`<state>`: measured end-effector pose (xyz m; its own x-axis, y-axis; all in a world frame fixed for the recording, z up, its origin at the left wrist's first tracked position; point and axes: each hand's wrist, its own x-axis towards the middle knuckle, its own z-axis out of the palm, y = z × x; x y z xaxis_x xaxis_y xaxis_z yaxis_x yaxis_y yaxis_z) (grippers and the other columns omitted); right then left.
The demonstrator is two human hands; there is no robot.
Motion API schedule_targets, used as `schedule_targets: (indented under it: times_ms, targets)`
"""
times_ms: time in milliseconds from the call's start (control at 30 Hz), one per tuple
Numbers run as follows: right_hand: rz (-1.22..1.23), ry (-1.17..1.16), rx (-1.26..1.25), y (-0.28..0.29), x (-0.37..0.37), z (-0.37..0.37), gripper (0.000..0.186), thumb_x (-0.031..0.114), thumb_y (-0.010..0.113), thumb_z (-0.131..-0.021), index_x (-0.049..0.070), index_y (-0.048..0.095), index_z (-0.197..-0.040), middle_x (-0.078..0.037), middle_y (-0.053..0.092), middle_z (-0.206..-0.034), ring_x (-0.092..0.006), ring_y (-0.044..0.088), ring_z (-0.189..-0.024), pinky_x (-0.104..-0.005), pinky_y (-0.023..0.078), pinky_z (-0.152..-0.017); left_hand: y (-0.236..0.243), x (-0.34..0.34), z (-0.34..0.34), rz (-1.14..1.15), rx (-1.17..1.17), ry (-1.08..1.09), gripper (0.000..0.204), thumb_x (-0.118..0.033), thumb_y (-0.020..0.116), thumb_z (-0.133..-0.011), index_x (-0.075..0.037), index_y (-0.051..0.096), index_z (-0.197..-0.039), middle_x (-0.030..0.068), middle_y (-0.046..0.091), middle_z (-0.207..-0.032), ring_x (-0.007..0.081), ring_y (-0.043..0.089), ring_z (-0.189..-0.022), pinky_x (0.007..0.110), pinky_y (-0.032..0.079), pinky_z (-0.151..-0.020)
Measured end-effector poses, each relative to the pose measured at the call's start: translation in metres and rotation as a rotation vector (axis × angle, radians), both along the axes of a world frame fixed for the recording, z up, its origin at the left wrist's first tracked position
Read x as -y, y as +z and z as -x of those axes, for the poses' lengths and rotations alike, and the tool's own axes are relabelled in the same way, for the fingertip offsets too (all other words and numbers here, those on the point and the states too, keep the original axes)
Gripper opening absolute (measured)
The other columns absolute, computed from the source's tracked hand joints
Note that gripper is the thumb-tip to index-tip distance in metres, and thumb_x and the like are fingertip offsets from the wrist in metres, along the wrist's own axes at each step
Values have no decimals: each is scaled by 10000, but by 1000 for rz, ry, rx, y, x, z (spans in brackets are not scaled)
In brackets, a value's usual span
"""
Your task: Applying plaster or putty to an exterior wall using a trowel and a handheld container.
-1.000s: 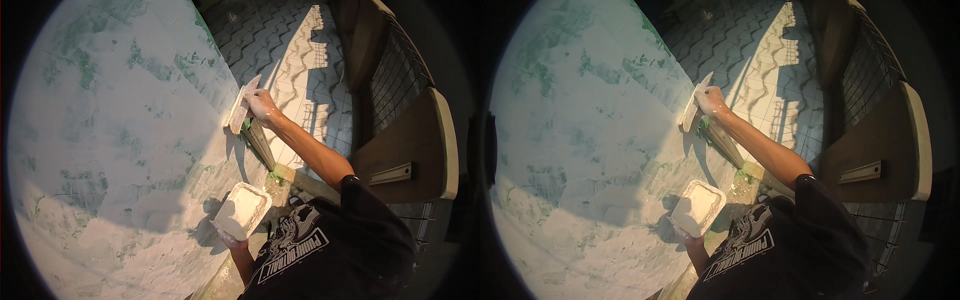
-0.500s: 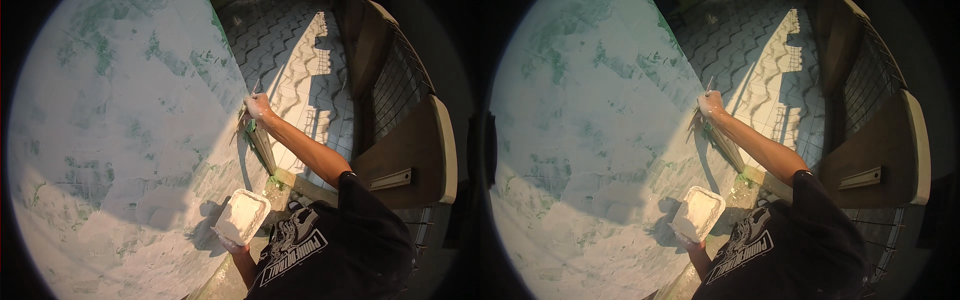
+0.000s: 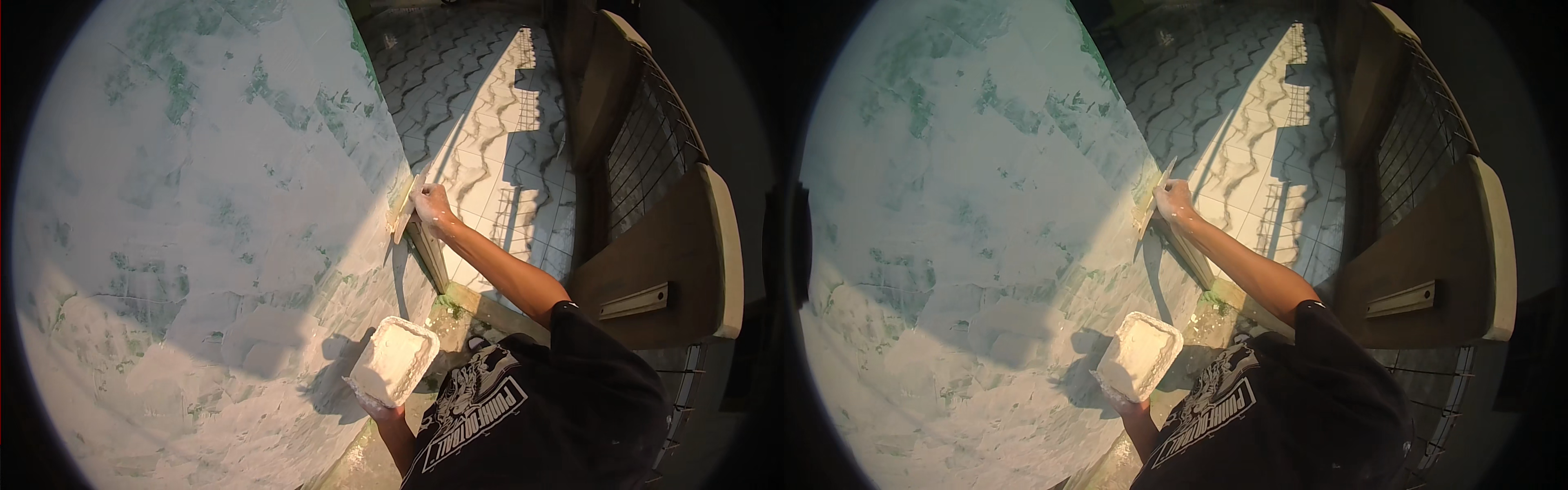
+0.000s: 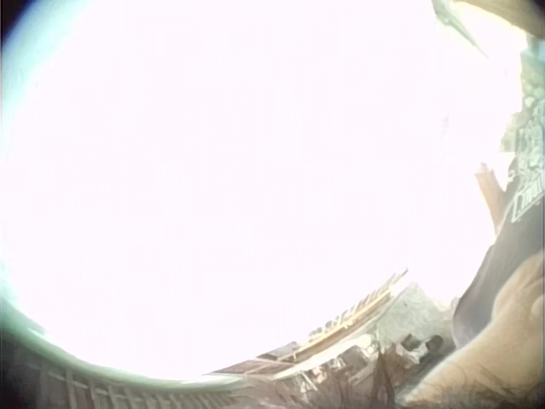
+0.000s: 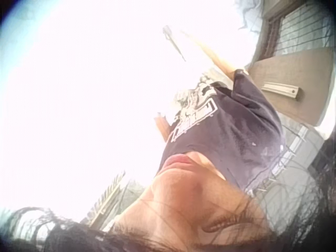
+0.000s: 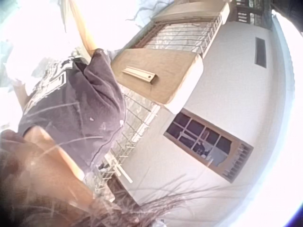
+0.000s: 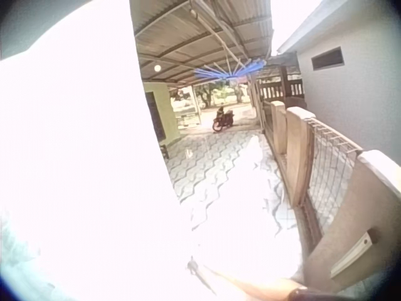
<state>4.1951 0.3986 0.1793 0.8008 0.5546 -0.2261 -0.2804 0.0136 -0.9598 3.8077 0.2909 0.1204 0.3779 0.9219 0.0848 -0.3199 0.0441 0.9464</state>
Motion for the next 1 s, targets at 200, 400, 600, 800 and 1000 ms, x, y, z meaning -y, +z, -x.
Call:
schedule_targets:
  times_ms: [200, 400, 600, 800, 1000]
  targets:
    - [-173, 59, -90, 86, 3, -8, 150, 51, 485, -831, -83, 552, -845, -121, 597, -767, -200, 626, -625, -327, 565, -574, 8, -6, -8, 324, 261, -24, 621, -539, 338, -905, -49, 422, -1278, 139, 475, -1273, 332, 457, -1170, 516, 351, -995]
    - [-240, 62, 2, 119, 45, -12, 163, 71, 480, -844, -61, 543, -916, -123, 595, -825, -212, 634, -683, -346, 573, -639, 29, -8, -30, 665, 400, -64, 617, -532, 343, -906, -47, 426, -1277, 141, 471, -1285, 333, 450, -1180, 510, 351, -996]
    - [-45, -16, -35, 28, 34, -4, 173, 55, 463, -854, -74, 548, -932, -143, 604, -837, -247, 641, -702, -375, 577, -632, 24, -1, -28, 629, 400, -68, 619, -530, 331, -909, -38, 431, -1270, 143, 472, -1285, 327, 453, -1180, 498, 354, -997]
    - [-54, -32, -44, 78, -5, -8, 177, 74, 502, -821, -81, 585, -805, -134, 603, -767, -215, 622, -611, -324, 562, -542, 22, 4, -21, 568, 419, -28, 600, -518, 325, -912, -44, 443, -1260, 140, 486, -1267, 323, 465, -1168, 497, 360, -993]
    - [-304, -36, -68, 92, 34, -16, 155, 91, 497, -856, -29, 554, -778, -89, 567, -731, -199, 612, -645, -326, 532, -560, 35, 2, -24, 664, 412, -68, 584, -512, 337, -910, -50, 450, -1250, 132, 488, -1265, 322, 462, -1171, 492, 363, -990]
